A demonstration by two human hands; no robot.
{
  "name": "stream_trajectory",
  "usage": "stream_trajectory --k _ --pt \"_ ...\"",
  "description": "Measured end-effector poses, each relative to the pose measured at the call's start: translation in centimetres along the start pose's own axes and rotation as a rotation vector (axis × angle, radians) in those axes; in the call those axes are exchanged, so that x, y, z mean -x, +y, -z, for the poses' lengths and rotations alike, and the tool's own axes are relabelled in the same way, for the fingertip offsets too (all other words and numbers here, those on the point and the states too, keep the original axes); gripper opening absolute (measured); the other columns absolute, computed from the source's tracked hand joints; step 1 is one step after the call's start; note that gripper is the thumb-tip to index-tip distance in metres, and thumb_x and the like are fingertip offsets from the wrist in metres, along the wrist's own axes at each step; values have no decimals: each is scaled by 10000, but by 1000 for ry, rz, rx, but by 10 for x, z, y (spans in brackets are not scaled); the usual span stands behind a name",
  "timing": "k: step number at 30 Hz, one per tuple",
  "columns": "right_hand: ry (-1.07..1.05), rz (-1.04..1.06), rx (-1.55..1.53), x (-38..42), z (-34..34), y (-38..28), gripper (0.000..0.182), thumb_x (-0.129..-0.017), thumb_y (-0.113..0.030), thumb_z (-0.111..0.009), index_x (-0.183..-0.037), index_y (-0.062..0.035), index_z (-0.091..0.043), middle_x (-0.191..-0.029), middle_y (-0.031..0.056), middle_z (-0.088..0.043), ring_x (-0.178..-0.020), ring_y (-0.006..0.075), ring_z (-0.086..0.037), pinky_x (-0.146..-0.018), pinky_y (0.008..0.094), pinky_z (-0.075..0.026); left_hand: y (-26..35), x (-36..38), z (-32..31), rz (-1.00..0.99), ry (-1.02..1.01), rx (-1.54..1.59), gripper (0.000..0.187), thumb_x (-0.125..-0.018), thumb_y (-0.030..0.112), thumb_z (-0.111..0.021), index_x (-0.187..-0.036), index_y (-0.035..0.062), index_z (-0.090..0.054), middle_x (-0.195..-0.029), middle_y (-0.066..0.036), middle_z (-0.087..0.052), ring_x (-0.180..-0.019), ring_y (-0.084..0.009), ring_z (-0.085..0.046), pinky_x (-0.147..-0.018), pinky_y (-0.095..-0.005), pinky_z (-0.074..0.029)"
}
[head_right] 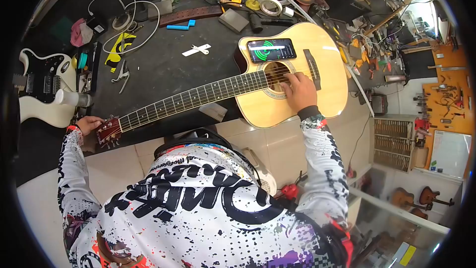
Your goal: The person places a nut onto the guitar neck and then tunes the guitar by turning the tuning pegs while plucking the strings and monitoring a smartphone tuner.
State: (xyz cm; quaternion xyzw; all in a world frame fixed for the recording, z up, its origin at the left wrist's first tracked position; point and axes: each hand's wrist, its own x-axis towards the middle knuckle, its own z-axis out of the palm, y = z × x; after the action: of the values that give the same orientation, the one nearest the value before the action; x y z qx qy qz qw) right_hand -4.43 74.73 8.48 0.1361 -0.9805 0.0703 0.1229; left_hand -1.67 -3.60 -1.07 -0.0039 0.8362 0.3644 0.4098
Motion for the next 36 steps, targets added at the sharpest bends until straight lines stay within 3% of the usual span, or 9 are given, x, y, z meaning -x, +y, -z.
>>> stream_trajectory --k 3,6,9,13,14,26,33,35,36 --pt "1 5 13 0 0 0 270 -827 -201 -729 -1061 -77 -677 -950 117 -635 -904 324 -615 -798 424 -487 -14 -8 -4 13 18 98 270 -993 239 -578 -1107 18 -682 -1007 -45 -715 -956 -136 -621 -912 -306 -465" --pt "41 42 16 0 -3 1 293 -810 -206 -747 -1065 -85 -672 -920 95 -622 -871 300 -612 -760 408 -485 -21 -15 -9 38 135 89 264 -960 243 -629 -865 -3 -637 -790 -15 -649 -729 -130 -565 -720 -323 -472" --pt "36 43 26 -2 -3 3 302 -815 -214 -743 -1077 -86 -667 -927 94 -621 -880 297 -609 -771 408 -482 -20 -18 -8 121 190 -75 294 -922 270 -665 -824 -6 -644 -712 -41 -628 -689 -133 -561 -657 -347 -464" --pt "30 34 25 -1 -2 2 312 -821 -219 -737 -1094 -88 -662 -933 92 -621 -887 295 -607 -778 408 -480 23 -14 -21 112 339 -464 327 -831 275 -706 -754 -36 -637 -718 -169 -649 -666 -297 -610 -639 -416 -466" --pt "46 37 19 -1 -3 2 313 -823 -221 -735 -1098 -91 -662 -931 90 -620 -887 292 -606 -777 406 -479 31 -13 -21 127 365 -489 319 -801 264 -710 -785 -50 -661 -778 -223 -664 -739 -382 -640 -695 -442 -497" --pt "77 32 3 3 -5 5 294 -816 -207 -740 -1077 -94 -664 -932 94 -621 -874 300 -605 -769 407 -476 51 -34 -26 448 366 -708 393 -743 254 -757 -936 -82 -694 -1019 -306 -672 -1028 -407 -655 -910 -430 -529" --pt "101 30 -3 5 -4 6 299 -807 -241 -748 -1064 -111 -667 -920 79 -620 -852 291 -611 -756 404 -478 77 -27 -32 387 390 -660 398 -740 205 -714 -1019 -75 -667 -1008 -302 -666 -1020 -394 -657 -891 -447 -525" --pt "101 13 -18 6 -3 6 300 -810 -246 -746 -1065 -110 -668 -923 81 -621 -854 293 -612 -759 406 -479 25 -32 -15 441 298 -620 370 -816 219 -681 -1076 -44 -670 -986 -241 -701 -867 -347 -694 -787 -428 -539" --pt "97 11 -33 7 -3 7 301 -812 -251 -744 -1066 -110 -668 -925 84 -621 -857 295 -613 -762 408 -480 3 -27 -13 352 260 -192 367 -865 233 -673 -1122 -28 -661 -1011 -184 -710 -871 -287 -692 -784 -396 -535"
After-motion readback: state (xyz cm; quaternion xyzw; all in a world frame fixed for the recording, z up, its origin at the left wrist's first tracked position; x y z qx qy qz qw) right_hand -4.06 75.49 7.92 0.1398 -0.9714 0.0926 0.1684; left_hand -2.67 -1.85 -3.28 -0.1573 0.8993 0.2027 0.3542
